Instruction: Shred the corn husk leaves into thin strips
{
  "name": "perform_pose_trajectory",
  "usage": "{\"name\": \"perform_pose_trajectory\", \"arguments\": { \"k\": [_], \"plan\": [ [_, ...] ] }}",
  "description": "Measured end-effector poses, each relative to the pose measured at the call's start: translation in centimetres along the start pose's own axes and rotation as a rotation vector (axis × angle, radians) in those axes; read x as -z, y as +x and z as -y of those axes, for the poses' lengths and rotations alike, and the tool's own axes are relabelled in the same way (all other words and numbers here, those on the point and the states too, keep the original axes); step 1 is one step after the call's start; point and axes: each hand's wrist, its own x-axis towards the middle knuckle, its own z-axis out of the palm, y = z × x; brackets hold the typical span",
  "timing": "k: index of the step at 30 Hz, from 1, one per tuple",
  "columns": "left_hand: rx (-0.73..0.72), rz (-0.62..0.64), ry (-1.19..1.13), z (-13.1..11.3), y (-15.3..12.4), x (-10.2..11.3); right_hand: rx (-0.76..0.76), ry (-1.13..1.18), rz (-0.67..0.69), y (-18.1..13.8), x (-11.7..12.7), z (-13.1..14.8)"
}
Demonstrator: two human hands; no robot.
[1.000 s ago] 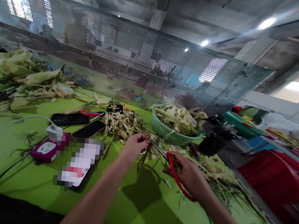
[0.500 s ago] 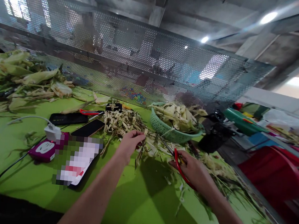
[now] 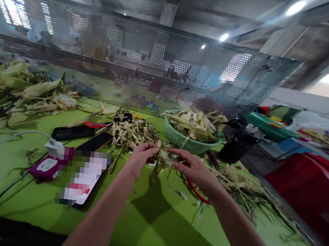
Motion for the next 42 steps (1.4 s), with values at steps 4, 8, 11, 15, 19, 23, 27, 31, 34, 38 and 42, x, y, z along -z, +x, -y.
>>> {"name": "perform_pose_trajectory", "arguments": {
  "k": [4,8,11,15,19,23,27,31,34,38,42],
  "plan": [
    [0.023,-0.026,-0.084,-0.3,-0.1,-0.1,0.003,0.227,-0.029,1.4,-2.6,0.3],
    [-0.007,-0.134,-0.175,-0.5,0.1,0.2,-0.04,0.205,-0.181,1.7,-3.2,-0.7],
    [-0.026,-0.222,-0.229,-0.4,0.4,0.5,-0.079,0.262,-0.28,1.7,-2.1,-1.8],
    [-0.056,-0.205,-0.235,-0.3,0.5,0.6,-0.052,0.401,-0.463,1.5,0.5,-2.7],
    [-0.039,-0.185,-0.256,-0.3,0.4,0.5,0.012,0.457,-0.636,0.8,2.7,-2.9],
    [-0.041,-0.159,-0.253,-0.5,0.2,0.4,-0.007,0.455,-0.689,0.4,3.9,-4.7],
    [-0.048,-0.162,-0.244,-0.5,0.0,0.4,-0.152,0.175,-0.531,0.4,5.2,-8.1],
    [-0.075,-0.148,-0.231,-0.5,-0.1,0.3,-0.064,-0.288,-0.643,0.2,5.7,-8.0],
    [-0.087,-0.119,-0.181,-0.7,-0.2,0.1,0.068,-0.35,-0.651,-0.1,4.6,-4.2],
    [-0.11,-0.068,-0.105,-0.8,-0.3,-0.2,0.161,-0.155,-0.399,0.2,1.6,1.3],
    [-0.122,-0.012,-0.124,-0.6,-0.4,-0.2,0.144,0.008,-0.215,1.7,-1.4,2.6]
  ]
}}
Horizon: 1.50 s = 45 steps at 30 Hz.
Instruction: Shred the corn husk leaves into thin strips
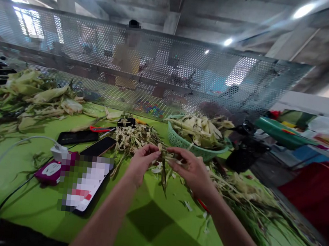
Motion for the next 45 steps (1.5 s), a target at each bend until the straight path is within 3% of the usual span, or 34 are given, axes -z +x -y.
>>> {"name": "perform_pose_trajectory", "arguments": {
  "k": [3,6,14,17,22,29,32,35,45],
  "plan": [
    [0.007,0.012,-0.039,0.0,0.0,0.0,-0.049,0.237,0.093,0.7,-1.6,-0.9],
    [0.003,-0.058,-0.1,-0.2,0.2,0.1,-0.14,0.362,0.14,1.0,-2.1,-2.0],
    [-0.08,-0.321,-0.272,-1.2,0.8,1.1,-0.167,-0.047,-0.051,1.3,0.5,-5.7],
    [-0.094,-0.354,-0.298,-1.4,1.1,1.5,-0.227,-0.024,-0.041,1.3,1.5,-6.7],
    [-0.069,-0.297,-0.335,-1.2,1.1,1.4,-0.315,0.331,0.14,0.4,0.7,-4.6],
    [0.054,-0.136,-0.316,-0.9,0.4,0.6,-0.225,0.704,0.27,1.1,-4.3,-1.5],
    [0.095,-0.125,-0.296,-1.0,0.3,0.5,-0.274,0.729,0.208,1.4,-5.0,-2.1],
    [0.073,-0.129,-0.317,-0.9,0.5,0.6,-0.31,0.694,0.093,1.4,-4.1,-3.0],
    [-0.086,-0.379,-0.422,-1.7,1.4,2.2,-0.307,0.656,-0.333,1.4,3.9,-4.6]
  ]
}}
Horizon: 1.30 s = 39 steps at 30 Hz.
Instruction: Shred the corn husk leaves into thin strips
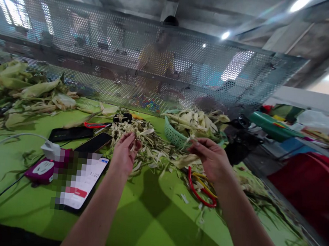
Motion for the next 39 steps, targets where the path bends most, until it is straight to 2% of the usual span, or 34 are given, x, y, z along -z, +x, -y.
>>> {"name": "perform_pose_trajectory", "arguments": {
  "k": [4,7,9,10,13,14,16,17,18,21,25,26,31,36,39],
  "plan": [
    [0.005,-0.007,0.009,-0.1,-0.2,0.0,0.115,-0.016,-0.111,0.5,2.5,1.8],
    [0.011,-0.001,0.048,0.2,-0.2,0.1,0.224,-0.12,-0.209,1.2,3.7,2.4],
    [0.007,0.035,0.093,0.4,-0.2,0.1,0.27,-0.294,-0.217,1.7,4.5,2.0],
    [0.003,0.058,0.118,0.6,-0.2,0.2,0.269,-0.42,-0.172,2.0,4.8,1.6],
    [-0.007,0.125,0.209,1.0,-0.4,0.1,0.221,-0.886,0.075,2.5,5.3,0.6],
    [-0.012,0.148,0.244,1.1,-0.5,0.1,0.248,-1.022,0.081,2.4,5.1,0.5],
    [-0.032,0.199,0.303,1.3,-0.8,-0.1,0.382,-1.176,-0.051,1.8,4.1,1.0],
    [-0.044,0.224,0.324,1.3,-1.0,-0.2,0.45,-1.18,-0.117,1.3,3.3,1.4],
    [-0.056,0.241,0.342,1.4,-1.1,-0.4,0.503,-1.127,-0.117,0.7,2.3,2.0],
    [-0.083,0.237,0.391,1.5,-1.5,-0.7,0.577,-0.87,0.027,-1.2,-1.2,3.1],
    [-0.075,0.235,0.414,1.6,-1.9,-1.0,0.393,-0.714,0.266,-2.7,-5.0,2.2],
    [-0.068,0.25,0.41,1.7,-2.0,-1.0,0.353,-0.677,0.288,-2.8,-5.5,1.6],
    [0.019,0.338,0.414,1.9,-2.3,-1.0,0.203,-0.47,0.297,-2.8,-6.2,-0.9],
    [0.092,0.402,0.406,1.9,-2.7,-1.1,0.132,-0.341,0.359,-3.2,-5.6,-1.8],
    [0.114,0.436,0.412,1.7,-2.7,-1.1,0.04,-0.213,0.374,-3.2,-5.3,-2.2]
  ]
}}
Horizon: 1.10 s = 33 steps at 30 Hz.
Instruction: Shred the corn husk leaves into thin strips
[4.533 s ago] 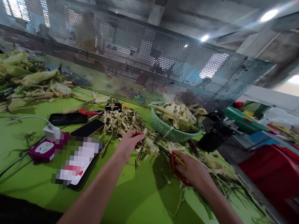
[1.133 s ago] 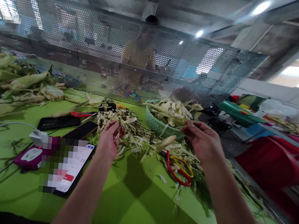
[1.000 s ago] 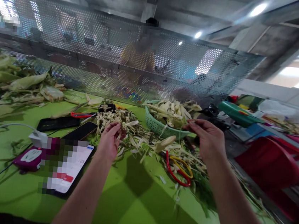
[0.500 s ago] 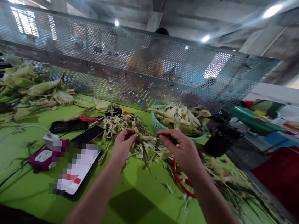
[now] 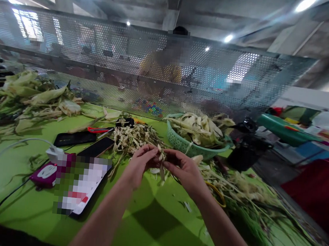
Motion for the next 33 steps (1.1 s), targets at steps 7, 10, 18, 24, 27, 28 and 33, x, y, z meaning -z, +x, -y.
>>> {"name": "perform_pose_trajectory", "arguments": {
  "k": [7,10,18,24,27,28,33],
  "plan": [
    [-0.021,0.069,0.111,0.4,0.2,-0.1,-0.137,0.471,0.02,-0.3,-0.5,0.2],
    [-0.057,0.06,0.135,0.5,0.2,-0.3,-0.182,0.57,0.05,-0.4,-0.6,0.0],
    [-0.18,-0.038,0.411,0.7,0.7,0.2,-0.044,0.165,-0.168,-0.1,1.2,0.4],
    [-0.216,0.008,0.55,1.1,0.8,0.2,0.017,-0.037,-0.16,-0.2,0.7,0.4],
    [-0.205,0.022,0.531,1.2,0.7,0.2,0.024,-0.061,-0.213,-0.1,0.5,0.0],
    [-0.192,0.022,0.514,1.2,0.7,0.2,0.022,-0.059,-0.221,0.0,0.5,0.0],
    [-0.129,0.041,0.403,1.5,0.8,0.3,0.012,-0.031,-0.217,-0.2,0.5,0.1]
  ]
}}
